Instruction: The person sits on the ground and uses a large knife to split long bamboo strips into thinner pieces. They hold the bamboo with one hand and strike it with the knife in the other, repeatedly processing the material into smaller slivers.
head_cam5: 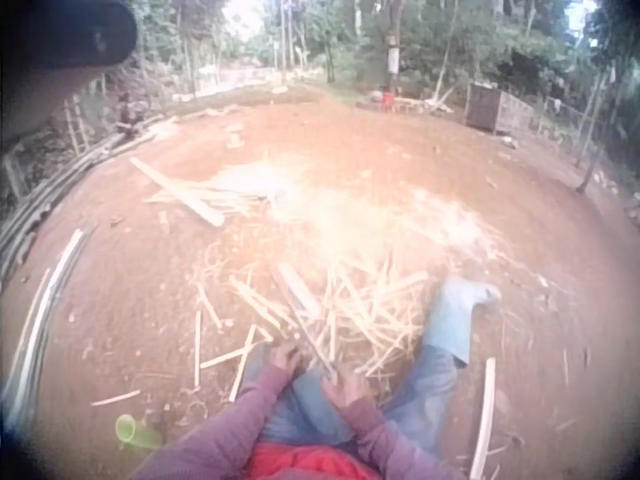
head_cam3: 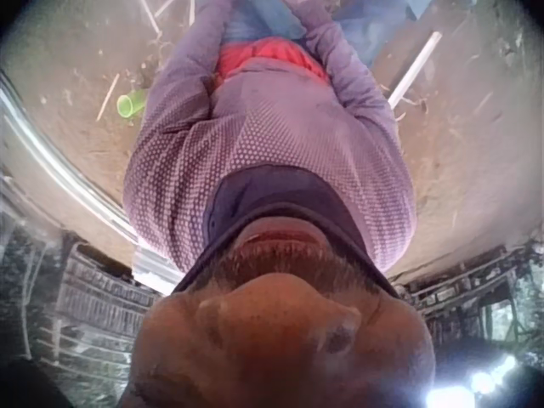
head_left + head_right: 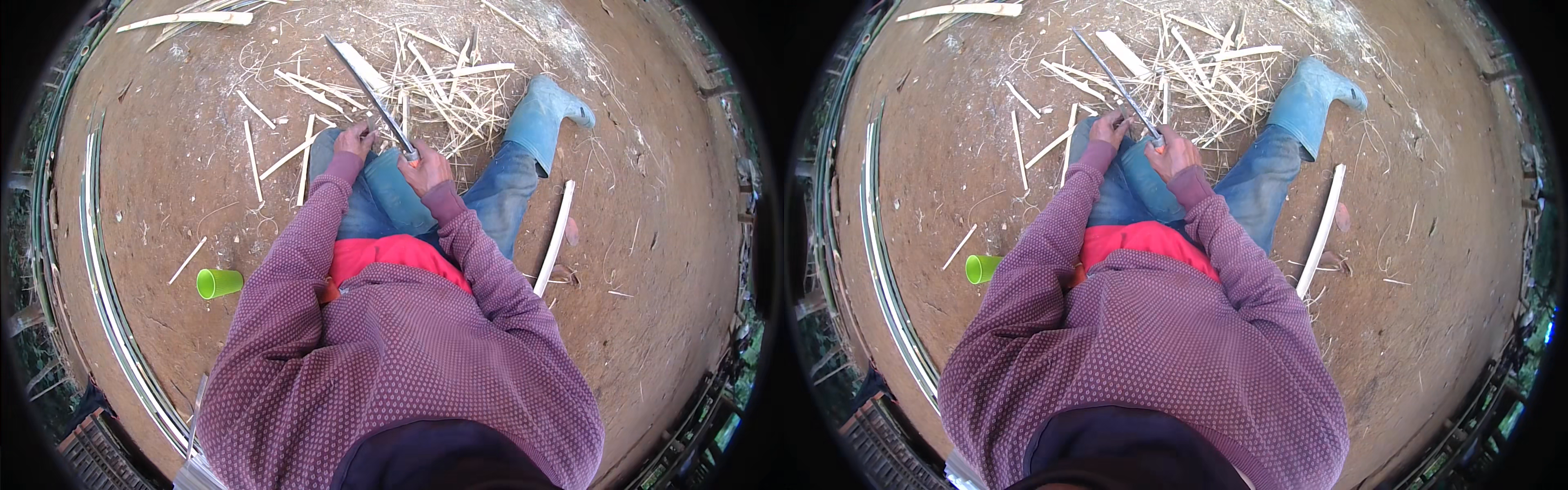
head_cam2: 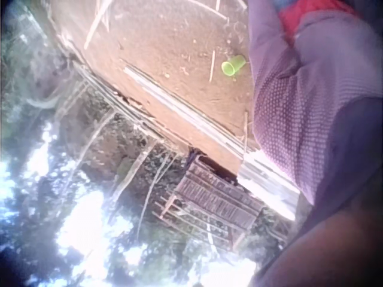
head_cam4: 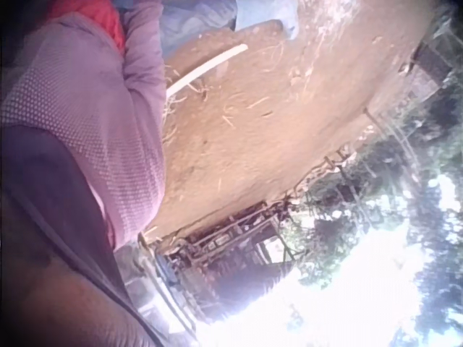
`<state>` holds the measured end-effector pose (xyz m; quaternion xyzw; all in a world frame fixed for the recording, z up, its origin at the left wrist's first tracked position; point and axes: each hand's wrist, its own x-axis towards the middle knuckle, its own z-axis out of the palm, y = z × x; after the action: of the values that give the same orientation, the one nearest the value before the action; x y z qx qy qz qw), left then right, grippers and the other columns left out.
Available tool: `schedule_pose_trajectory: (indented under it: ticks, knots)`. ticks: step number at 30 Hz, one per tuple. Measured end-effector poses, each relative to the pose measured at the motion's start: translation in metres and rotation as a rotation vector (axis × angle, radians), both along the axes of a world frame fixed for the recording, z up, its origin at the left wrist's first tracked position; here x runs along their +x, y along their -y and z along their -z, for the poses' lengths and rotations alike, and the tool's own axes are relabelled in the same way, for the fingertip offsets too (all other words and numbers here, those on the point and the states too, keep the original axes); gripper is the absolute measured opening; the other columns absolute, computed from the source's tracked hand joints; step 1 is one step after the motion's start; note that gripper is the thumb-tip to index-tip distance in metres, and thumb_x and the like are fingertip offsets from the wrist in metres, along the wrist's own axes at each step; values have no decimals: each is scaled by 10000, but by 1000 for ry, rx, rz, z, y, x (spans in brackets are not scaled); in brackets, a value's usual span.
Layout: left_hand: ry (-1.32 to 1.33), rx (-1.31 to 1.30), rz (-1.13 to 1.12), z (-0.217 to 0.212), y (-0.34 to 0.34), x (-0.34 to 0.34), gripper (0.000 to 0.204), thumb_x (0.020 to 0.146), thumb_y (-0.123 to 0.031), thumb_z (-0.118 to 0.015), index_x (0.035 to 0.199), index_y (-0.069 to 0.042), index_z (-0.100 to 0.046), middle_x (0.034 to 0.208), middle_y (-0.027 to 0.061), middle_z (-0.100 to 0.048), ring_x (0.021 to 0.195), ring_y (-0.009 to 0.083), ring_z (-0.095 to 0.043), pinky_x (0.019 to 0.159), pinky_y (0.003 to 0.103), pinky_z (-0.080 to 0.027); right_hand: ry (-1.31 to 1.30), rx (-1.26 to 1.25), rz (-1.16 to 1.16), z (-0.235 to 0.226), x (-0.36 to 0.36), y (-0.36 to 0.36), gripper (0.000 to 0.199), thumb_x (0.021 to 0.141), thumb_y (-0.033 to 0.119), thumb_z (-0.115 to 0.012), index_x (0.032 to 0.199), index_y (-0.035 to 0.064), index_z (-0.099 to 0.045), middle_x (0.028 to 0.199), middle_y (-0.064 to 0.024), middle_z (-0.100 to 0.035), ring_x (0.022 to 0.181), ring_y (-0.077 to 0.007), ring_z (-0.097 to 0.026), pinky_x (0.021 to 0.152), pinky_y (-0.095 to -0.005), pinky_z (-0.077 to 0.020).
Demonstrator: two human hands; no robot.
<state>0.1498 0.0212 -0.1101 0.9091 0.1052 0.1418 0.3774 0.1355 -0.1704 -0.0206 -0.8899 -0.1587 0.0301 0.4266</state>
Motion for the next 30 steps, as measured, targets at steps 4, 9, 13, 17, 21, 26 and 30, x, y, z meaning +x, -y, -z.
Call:
schedule_pose_trajectory:
  ticks: [4, 9, 13, 17, 21, 26, 30]
  knots:
    - [16, 40, -2, 14, -5, 4, 236, 799, -296, -650, 943, -109, -659, 783, 148, -645, 718, 308, -625, 629, 375, -473, -43, -13, -20, 9, 8, -7, 343, 727, 277, -619, 1006, 78, -604, 744, -189, -626, 726, -381, -610, 654, -434, -478]
    - [16, 17, -13, 19, -6, 4, 210, 802, -267, -648, 943, -112, -658, 781, 135, -651, 696, 294, -627, 625, 370, -477, -52, -1, -77, 12, 14, -14, 363, 716, 283, -618, 995, 52, -604, 713, -202, -616, 701, -380, -609, 639, -433, -476]
    - [1, -1, 0, 8, -3, 1, 200, 798, -241, -652, 939, -99, -655, 785, 131, -654, 697, 282, -634, 626, 357, -481, -10, -5, -87, 20, 17, -16, 361, 713, 275, -619, 979, 31, -601, 689, -207, -609, 684, -378, -608, 630, -431, -476]
    - [-6, -51, 3, 13, -6, 3, 205, 793, -211, -653, 943, -71, -649, 794, 138, -653, 708, 270, -640, 627, 344, -482, -31, -3, -94, 24, 19, -20, 345, 715, 264, -619, 966, 28, -598, 680, -205, -608, 675, -374, -609, 625, -434, -475]
    - [-2, -70, 4, -4, 0, 0, 200, 792, -174, -649, 946, -48, -647, 799, 150, -654, 711, 264, -643, 637, 336, -484, -23, -12, -74, 23, 16, -21, 326, 718, 254, -612, 955, 31, -597, 678, -202, -606, 669, -375, -605, 621, -439, -472]
    - [50, -115, -16, 15, -7, 3, 170, 773, -215, -635, 874, -80, -632, 714, 165, -620, 692, 346, -606, 630, 415, -462, -88, -77, -101, 11, 16, -24, 296, 720, 244, -613, 921, 29, -589, 675, -203, -601, 668, -389, -596, 622, -447, -468]
    - [22, -75, -38, 9, -5, 9, 175, 776, -229, -635, 864, -78, -630, 738, 165, -628, 716, 348, -609, 643, 416, -468, -71, -75, -85, 10, 25, -24, 264, 717, 236, -611, 869, 22, -586, 681, -207, -602, 676, -402, -594, 621, -454, -463]
